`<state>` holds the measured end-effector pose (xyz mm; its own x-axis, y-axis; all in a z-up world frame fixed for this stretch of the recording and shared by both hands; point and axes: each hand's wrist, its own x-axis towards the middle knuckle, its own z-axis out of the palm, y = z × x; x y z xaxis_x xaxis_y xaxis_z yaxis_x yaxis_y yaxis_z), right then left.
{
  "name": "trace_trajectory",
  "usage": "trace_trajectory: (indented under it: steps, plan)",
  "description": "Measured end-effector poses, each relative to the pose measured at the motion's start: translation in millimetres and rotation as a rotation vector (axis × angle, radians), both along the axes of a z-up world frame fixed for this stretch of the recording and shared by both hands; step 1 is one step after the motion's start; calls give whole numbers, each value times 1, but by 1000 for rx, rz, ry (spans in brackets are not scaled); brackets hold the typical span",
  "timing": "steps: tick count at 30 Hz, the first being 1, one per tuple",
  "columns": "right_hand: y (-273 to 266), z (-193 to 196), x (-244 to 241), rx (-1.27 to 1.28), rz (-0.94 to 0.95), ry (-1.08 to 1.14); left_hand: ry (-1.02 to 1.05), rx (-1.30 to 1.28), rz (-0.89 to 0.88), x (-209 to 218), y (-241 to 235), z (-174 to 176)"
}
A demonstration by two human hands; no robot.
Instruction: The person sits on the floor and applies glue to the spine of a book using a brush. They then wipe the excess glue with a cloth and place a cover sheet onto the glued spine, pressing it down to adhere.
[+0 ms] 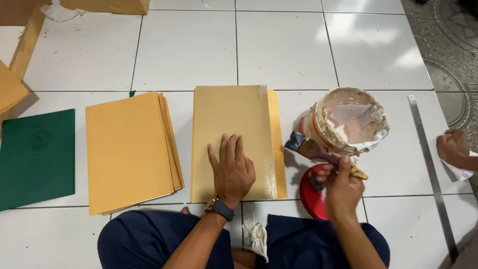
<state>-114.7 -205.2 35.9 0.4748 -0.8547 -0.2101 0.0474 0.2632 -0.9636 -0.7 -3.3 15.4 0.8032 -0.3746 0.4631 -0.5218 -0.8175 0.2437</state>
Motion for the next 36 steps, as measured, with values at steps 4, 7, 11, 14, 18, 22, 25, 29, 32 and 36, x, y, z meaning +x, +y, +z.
trace_trajectory:
  steps: [4,7,11,14,18,22,25,29,32,36]
  plan:
    - [18,-22,55,42,-116,-61,31,-48,9,-1,-4,-3]
    - [18,-50,100,91,-166,-131,5,-37,29,-2,-3,-4]
    - [29,-55,141,-76,-194,-201,66,-43,10,-3,-2,1]
    - [30,-50,158,-198,-168,-219,105,-42,-8,0,0,1]
    - [14,-61,179,-168,-162,-276,157,-44,-31,-1,0,3]
    - [15,-53,181,-185,-146,-235,157,-59,-24,0,-1,5]
    - [13,-53,170,-209,-128,-193,143,-60,-25,0,-1,6]
    - [14,-54,136,-214,-108,-153,98,-64,-9,-1,-2,4]
    - [19,-51,98,-172,-71,-108,63,-60,-5,-2,-2,-3]
    - [28,-39,44,-100,16,-42,48,-67,-1,1,-3,-9]
